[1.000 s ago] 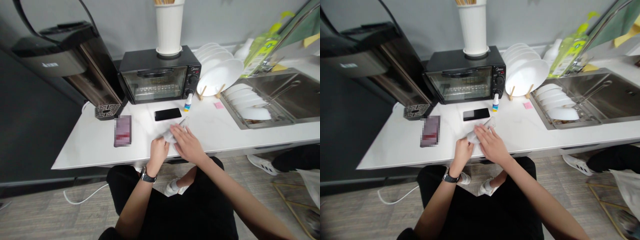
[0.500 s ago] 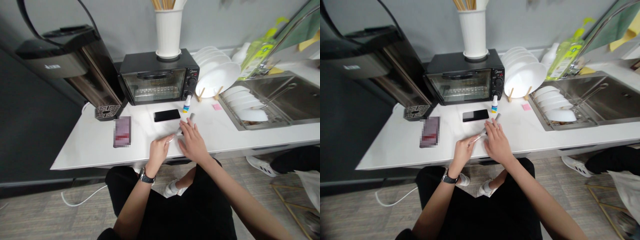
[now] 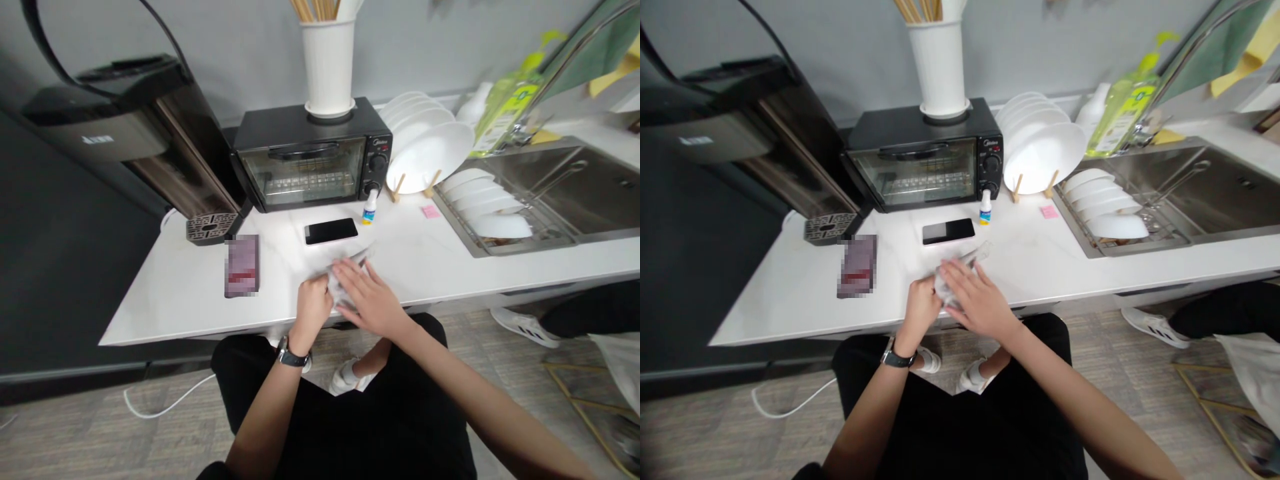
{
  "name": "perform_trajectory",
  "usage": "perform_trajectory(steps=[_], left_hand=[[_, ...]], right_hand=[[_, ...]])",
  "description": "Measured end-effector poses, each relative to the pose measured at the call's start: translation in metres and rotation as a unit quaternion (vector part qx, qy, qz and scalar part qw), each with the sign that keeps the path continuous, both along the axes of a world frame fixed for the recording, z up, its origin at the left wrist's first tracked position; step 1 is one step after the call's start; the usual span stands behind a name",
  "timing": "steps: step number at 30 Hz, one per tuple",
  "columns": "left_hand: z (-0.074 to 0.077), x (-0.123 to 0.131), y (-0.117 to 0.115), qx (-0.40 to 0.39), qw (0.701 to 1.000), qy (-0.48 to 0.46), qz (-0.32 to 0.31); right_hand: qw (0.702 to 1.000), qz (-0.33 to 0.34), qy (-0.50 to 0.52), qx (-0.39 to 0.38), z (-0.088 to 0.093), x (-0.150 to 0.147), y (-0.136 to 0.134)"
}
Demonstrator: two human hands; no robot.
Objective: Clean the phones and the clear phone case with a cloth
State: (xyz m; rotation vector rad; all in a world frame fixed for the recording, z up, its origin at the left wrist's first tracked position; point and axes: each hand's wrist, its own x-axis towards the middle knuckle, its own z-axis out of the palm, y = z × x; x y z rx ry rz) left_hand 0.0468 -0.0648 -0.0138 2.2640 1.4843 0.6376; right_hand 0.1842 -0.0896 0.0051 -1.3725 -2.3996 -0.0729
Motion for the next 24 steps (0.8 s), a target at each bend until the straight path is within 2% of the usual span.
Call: perform_trajectory(steps=[3, 4, 7, 8, 9, 12, 13, 16, 17, 21, 22, 24], left_hand=[[-0.0004, 0.0004, 0.0007, 0.008, 1.0, -0.009, -0.008], [-0.0009, 0.0004, 0.001, 0.008, 1.0, -0.009, -0.007], [-0.003, -0.0001, 0.0015, 0.0, 1.0, 0.001, 0.005], [-0.0034, -0.0002, 0.0016, -0.001, 1.0, 0.003, 0.007], [-0.0035, -0.0001, 0.0016, 0.0, 1.0, 0.002, 0.007], [-0.0029, 0.0004, 0.0015, 0.007, 1.0, -0.006, 0.001], [-0.003, 0.0004, 0.0016, 0.008, 1.0, -0.006, 0.001], [-0.005, -0.0001, 0.0026, 0.004, 1.0, 0.004, 0.011], [-0.0057, -0.0002, 0.003, 0.005, 1.0, 0.006, 0.014], [-0.006, 0.0002, 0.004, 0.014, 1.0, 0.001, 0.006], [-0.0058, 0.0001, 0.0041, 0.013, 1.0, 0.002, 0.005], [-0.0058, -0.0001, 0.0042, 0.007, 1.0, 0.006, 0.007]], right_hand=[[0.994, -0.102, 0.031, 0.009, -0.0001, 0.0001, 0.0017], [0.995, -0.095, 0.029, 0.006, -0.0003, -0.0007, 0.0015], [1.0, 0.018, -0.004, -0.005, -0.0008, -0.0039, -0.0007], [1.0, 0.029, -0.009, -0.004, -0.0008, -0.0042, -0.0008], [1.0, 0.01, -0.007, 0.0, -0.0006, -0.0039, -0.0004], [0.994, -0.107, 0.016, 0.011, 0.0001, -0.0027, 0.0019], [0.994, -0.106, 0.015, 0.009, 0.0002, -0.0032, 0.0022], [1.0, -0.001, -0.015, 0.0, 0.0003, -0.0058, 0.0016], [1.0, 0.004, -0.017, 0.002, 0.0004, -0.0062, 0.0015], [0.992, -0.125, 0.017, 0.016, 0.0008, -0.0047, 0.0027], [0.994, -0.111, 0.013, 0.016, 0.0007, -0.0046, 0.0025], [1.0, -0.016, -0.011, 0.011, 0.0006, -0.0046, 0.0016]])
